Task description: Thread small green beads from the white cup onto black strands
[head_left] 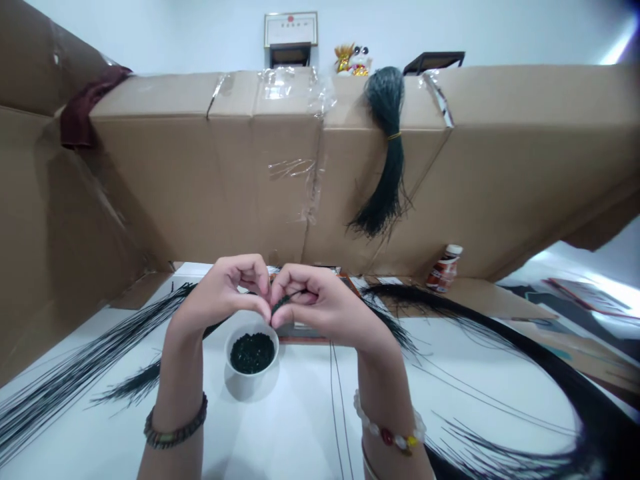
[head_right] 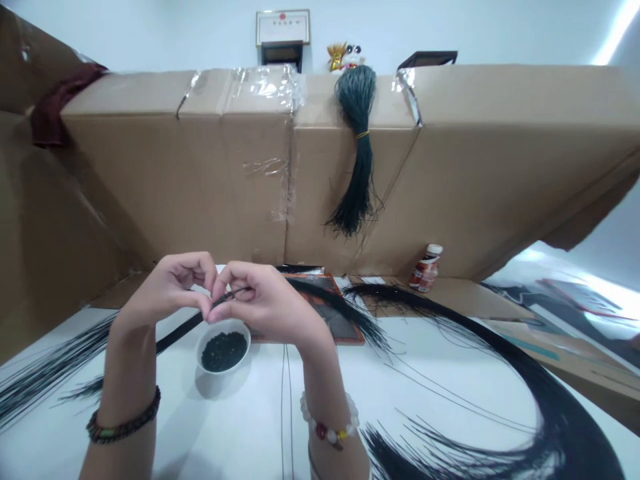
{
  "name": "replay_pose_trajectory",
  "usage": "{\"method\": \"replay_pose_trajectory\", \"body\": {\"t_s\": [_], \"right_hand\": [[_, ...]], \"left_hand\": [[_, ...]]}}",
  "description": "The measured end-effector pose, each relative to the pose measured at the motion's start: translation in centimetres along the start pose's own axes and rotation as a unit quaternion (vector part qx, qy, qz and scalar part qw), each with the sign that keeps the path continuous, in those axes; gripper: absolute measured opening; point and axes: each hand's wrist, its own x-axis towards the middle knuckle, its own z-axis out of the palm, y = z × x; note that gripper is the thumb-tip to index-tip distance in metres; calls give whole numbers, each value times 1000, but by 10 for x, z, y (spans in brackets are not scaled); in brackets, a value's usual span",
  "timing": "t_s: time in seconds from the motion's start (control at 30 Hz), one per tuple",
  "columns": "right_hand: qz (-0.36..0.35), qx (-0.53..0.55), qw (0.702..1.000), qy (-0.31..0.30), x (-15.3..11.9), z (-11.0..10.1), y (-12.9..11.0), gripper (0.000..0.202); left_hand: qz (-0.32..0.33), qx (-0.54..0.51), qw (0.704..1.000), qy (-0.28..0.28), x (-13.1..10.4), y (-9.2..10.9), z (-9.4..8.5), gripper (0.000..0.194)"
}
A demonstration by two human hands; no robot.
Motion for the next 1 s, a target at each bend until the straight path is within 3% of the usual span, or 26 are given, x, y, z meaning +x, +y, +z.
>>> {"method": "replay_pose_trajectory", "body": {"t_s": [0.1,0.2,0.3,0.53,0.83,1.0], "right_hand": [[-8,-72,988,134,1,-7,3,15],[-31,-91,958,269,2,-13,6,13],[-56,-95,936,335,4,-15,6,12],[-58,-37,946,317,7,2,1,12],[-57,0,954,295,7,10,0,19],[-74,93,964,239,8,9,0,26]], "left_hand": [[1,46,998,53,6,-8,-1,21],[2,87,992,88,11,-13,1,17],[9,126,987,95,13,-12,8,24],[58,180,978,84,13,-5,28,35],[109,201,967,112,7,0,30,34],[121,159,973,114,7,0,31,39]]}}
